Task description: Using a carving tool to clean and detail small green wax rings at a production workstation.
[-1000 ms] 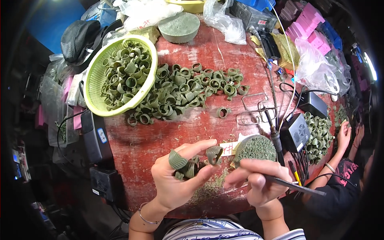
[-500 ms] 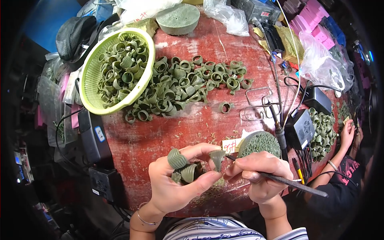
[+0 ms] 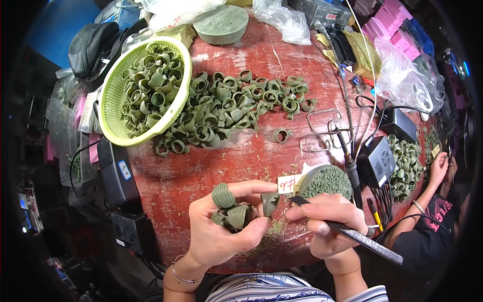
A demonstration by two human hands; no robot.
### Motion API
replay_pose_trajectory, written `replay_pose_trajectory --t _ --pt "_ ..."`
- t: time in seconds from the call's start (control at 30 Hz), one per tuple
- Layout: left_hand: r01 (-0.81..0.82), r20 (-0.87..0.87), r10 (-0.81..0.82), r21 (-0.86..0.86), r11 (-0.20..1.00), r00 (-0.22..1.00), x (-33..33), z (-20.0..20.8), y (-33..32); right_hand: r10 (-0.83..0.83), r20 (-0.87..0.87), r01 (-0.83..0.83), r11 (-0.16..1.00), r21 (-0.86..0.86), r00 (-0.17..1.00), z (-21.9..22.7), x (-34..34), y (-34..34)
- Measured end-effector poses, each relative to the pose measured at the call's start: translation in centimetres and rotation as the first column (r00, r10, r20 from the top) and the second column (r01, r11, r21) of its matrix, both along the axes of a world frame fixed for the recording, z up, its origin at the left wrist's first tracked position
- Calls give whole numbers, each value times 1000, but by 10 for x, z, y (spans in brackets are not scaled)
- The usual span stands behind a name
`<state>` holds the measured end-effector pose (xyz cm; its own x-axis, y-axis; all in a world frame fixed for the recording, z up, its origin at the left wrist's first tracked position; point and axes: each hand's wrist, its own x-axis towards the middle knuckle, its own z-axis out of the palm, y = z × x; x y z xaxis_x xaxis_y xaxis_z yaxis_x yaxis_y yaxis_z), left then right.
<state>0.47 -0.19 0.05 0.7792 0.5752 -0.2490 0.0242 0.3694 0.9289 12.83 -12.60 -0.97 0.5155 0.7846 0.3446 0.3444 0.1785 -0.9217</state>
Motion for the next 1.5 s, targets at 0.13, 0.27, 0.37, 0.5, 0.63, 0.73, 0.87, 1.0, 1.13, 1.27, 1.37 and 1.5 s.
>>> replay_pose_trajectory --t 0.13,0.27,0.37,0.5,0.63,0.73,0.87,1.0,1.13,1.27,1.37,1.5 --pt "7 5 -7 43 999 1000 0 -3 1 -5 -67 8 999 42 998 1 -1 1" --pt "68 -15 -66 193 979 998 4 -2 0 -13 -127 16 1000 20 992 -4 -5 2" --pt "69 -76 -50 286 956 996 7 -1 -1 -60 -120 60 998 -8 991 -3 -5 -1" --pt "167 -89 -143 419 893 986 2 -3 5 12 43 -14 999 47 999 -6 -1 2" --pt "81 -112 -36 429 900 993 7 0 -2 15 216 -40 993 112 976 -3 2 2" --pt "84 -121 -37 409 909 992 7 1 -2 28 435 -70 994 81 900 2 3 3" --pt "80 -100 -41 425 901 994 7 -1 -2 11 539 -96 987 130 842 -1 1 5" --pt "78 -156 -13 417 905 988 5 2 -1 25 584 -132 981 142 811 0 2 7" --pt "-2 -157 94 503 864 983 8 -3 -4 53 496 -119 988 102 867 -1 4 3" --pt "7 -188 142 626 780 972 8 -2 -5 -55 287 43 998 48 956 -2 10 4" --pt "-36 -144 202 725 688 969 6 -12 -4 -102 238 108 994 -12 966 -14 9 11" --pt "-32 -117 191 770 637 975 6 -18 3 -213 329 258 961 -100 920 -26 11 24"
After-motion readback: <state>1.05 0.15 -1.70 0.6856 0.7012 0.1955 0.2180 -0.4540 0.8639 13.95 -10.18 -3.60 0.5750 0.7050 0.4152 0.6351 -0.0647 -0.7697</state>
